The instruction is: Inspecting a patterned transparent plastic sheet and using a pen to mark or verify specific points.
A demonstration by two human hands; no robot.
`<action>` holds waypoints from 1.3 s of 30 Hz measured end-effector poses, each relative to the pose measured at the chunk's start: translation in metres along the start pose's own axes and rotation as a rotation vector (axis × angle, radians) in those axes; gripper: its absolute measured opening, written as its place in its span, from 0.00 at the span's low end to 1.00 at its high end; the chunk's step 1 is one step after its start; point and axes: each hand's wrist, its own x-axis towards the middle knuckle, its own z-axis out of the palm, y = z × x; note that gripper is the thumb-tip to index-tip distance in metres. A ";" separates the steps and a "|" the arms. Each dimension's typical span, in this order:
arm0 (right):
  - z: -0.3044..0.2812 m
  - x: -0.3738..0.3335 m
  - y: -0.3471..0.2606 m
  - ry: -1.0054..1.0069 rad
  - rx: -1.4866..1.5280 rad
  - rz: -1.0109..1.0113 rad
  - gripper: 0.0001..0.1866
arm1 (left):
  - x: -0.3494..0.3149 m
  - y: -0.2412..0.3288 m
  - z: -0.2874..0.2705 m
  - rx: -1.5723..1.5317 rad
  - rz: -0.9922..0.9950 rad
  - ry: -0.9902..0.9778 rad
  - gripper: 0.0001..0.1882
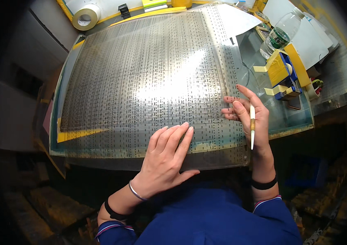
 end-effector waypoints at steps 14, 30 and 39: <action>-0.001 0.000 -0.003 -0.002 0.015 -0.022 0.24 | -0.010 -0.012 0.004 -0.100 0.173 0.324 0.15; 0.000 0.002 -0.007 0.252 -0.013 -0.240 0.31 | -0.014 -0.018 0.011 -0.090 0.211 0.310 0.07; 0.010 -0.029 -0.039 -0.229 -0.240 -0.027 0.16 | -0.015 -0.019 0.005 -0.161 0.096 0.242 0.15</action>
